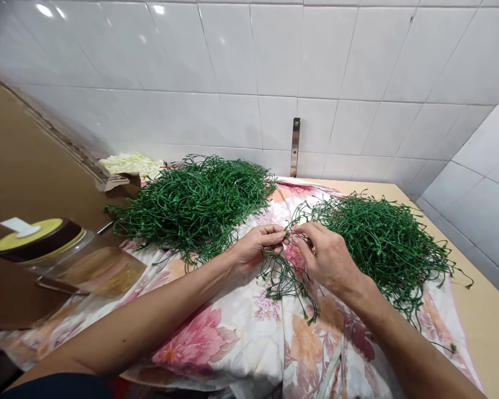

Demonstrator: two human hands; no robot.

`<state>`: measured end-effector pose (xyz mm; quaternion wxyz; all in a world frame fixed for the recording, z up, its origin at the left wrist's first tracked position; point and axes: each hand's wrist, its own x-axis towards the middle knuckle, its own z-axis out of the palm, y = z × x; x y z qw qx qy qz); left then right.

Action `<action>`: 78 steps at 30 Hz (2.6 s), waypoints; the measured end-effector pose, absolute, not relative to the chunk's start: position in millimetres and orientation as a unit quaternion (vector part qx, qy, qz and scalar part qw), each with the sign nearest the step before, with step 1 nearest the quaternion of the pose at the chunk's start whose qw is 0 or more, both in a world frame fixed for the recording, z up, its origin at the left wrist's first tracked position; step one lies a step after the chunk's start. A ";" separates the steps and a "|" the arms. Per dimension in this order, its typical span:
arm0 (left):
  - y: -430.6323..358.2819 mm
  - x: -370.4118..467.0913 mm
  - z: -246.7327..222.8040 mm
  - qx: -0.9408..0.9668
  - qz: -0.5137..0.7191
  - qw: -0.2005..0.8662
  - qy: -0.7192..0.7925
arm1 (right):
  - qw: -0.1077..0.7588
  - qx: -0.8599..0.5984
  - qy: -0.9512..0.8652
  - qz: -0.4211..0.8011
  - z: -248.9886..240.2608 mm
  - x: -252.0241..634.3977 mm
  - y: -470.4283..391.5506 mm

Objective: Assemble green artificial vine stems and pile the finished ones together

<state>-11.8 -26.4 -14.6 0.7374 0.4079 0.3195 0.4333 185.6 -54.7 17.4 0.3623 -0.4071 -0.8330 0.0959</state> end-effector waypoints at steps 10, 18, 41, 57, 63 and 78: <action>-32.3 -6.4 -20.6 0.413 0.401 0.751 0.324 | 0.317 -0.436 -0.796 0.276 14.6 200.6 -38.6; -33.1 -8.9 -19.3 0.446 0.379 0.744 0.323 | 0.300 -0.437 -0.791 0.305 13.4 198.7 -39.2; -35.3 -3.9 -23.2 0.426 0.372 0.746 0.352 | 0.255 -0.392 -0.883 0.046 -1.1 201.4 -34.2; -27.1 -3.4 -36.0 0.503 0.453 0.614 0.406 | 0.317 -0.566 -0.750 -0.130 7.2 212.7 -10.4; -20.7 -7.9 -29.1 0.480 0.477 0.637 0.368 | 0.462 -0.478 -0.727 0.172 22.5 214.9 -27.0; -26.8 -7.4 -27.8 0.441 0.451 0.691 0.353 | 0.322 -0.426 -0.778 0.331 -15.5 180.9 -30.8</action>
